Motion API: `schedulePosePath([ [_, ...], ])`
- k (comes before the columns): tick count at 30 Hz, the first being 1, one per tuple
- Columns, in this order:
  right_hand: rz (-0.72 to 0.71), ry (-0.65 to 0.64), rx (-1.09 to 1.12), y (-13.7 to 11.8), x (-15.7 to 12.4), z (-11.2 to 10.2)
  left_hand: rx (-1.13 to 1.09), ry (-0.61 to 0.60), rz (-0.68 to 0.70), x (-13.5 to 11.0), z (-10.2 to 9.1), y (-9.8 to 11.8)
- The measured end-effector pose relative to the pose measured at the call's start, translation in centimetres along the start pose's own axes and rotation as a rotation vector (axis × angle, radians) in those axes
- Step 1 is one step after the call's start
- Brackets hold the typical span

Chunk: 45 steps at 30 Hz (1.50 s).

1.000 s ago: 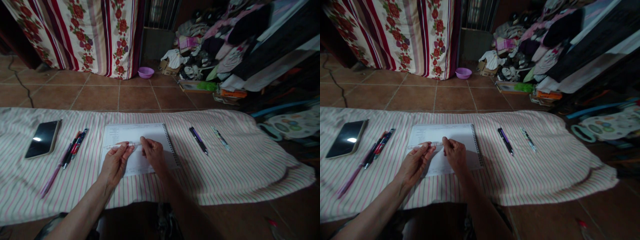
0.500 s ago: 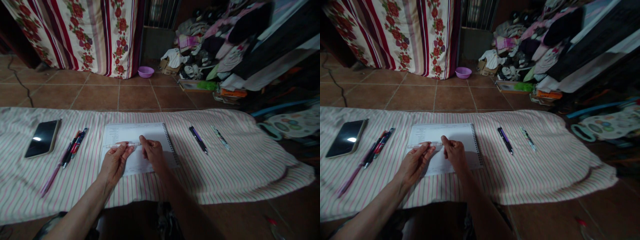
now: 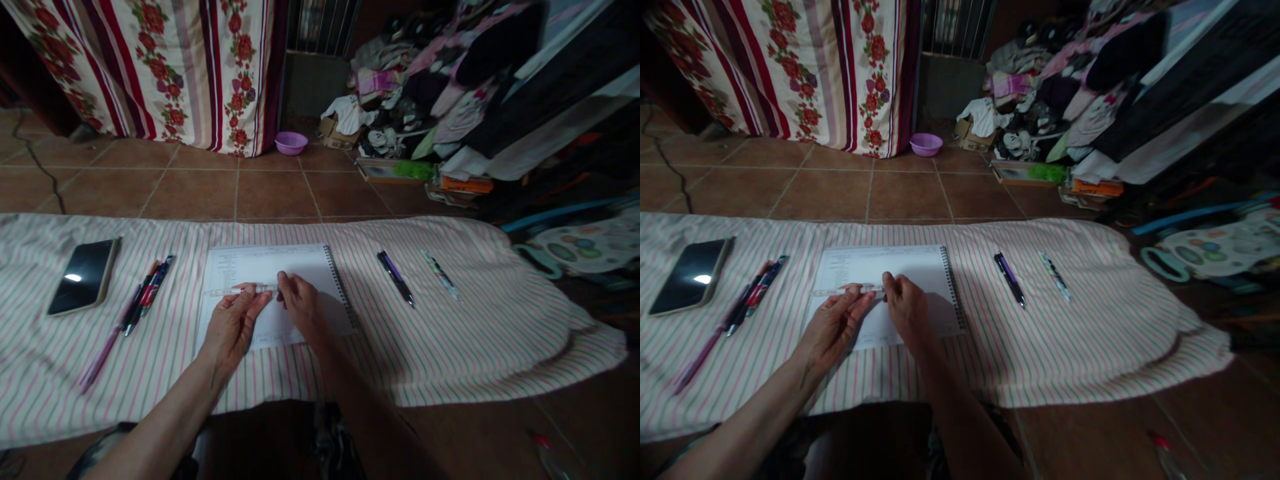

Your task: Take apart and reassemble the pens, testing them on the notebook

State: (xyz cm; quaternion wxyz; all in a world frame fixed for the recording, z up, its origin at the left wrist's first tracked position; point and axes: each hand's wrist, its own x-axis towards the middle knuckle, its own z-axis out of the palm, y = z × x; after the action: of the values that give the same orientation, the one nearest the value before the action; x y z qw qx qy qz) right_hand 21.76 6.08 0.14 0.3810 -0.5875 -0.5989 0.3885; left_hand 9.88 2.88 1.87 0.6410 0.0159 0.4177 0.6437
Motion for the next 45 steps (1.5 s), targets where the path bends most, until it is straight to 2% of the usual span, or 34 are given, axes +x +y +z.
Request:
schedulePosePath([
  [3,-0.02,0.076,0.13,0.1,0.0,0.2,-0.018,0.009,0.005,0.1,-0.1,-0.1],
  [8,0.043,-0.006,0.357,-0.1,0.0,0.4,-0.009,0.053,0.02,0.2,0.1,0.3],
  [13,0.007,-0.082,0.452,-0.4,-0.1,0.2,-0.025,0.062,0.058,0.1,0.1,1.1],
  [19,0.047,-0.058,0.308,-0.7,-0.3,0.0,0.004,-0.018,0.065,0.1,-0.1,1.1],
  [24,-0.144,-0.038,0.049,-0.4,-0.4,-0.1,0.047,-0.097,0.066,-0.1,-0.2,0.9],
  [27,-0.186,-0.012,-0.036,-0.3,-0.5,-0.1,0.06,-0.134,0.063,-0.2,-0.3,0.7],
  [33,-0.018,-0.034,-0.035,-0.6,-0.5,-0.2,0.086,-0.168,0.056,-0.3,-0.4,0.2],
  [39,0.21,-0.13,0.057,-0.1,-0.3,0.0,0.092,-0.152,0.038,0.0,-0.7,-0.3],
  [42,0.135,-0.092,0.008,0.3,-0.2,0.3,0.087,-0.141,0.028,0.3,-1.0,-0.6],
  [45,0.003,0.056,0.019,0.4,-0.1,0.4,0.073,-0.121,0.016,0.5,-1.3,-0.9],
])
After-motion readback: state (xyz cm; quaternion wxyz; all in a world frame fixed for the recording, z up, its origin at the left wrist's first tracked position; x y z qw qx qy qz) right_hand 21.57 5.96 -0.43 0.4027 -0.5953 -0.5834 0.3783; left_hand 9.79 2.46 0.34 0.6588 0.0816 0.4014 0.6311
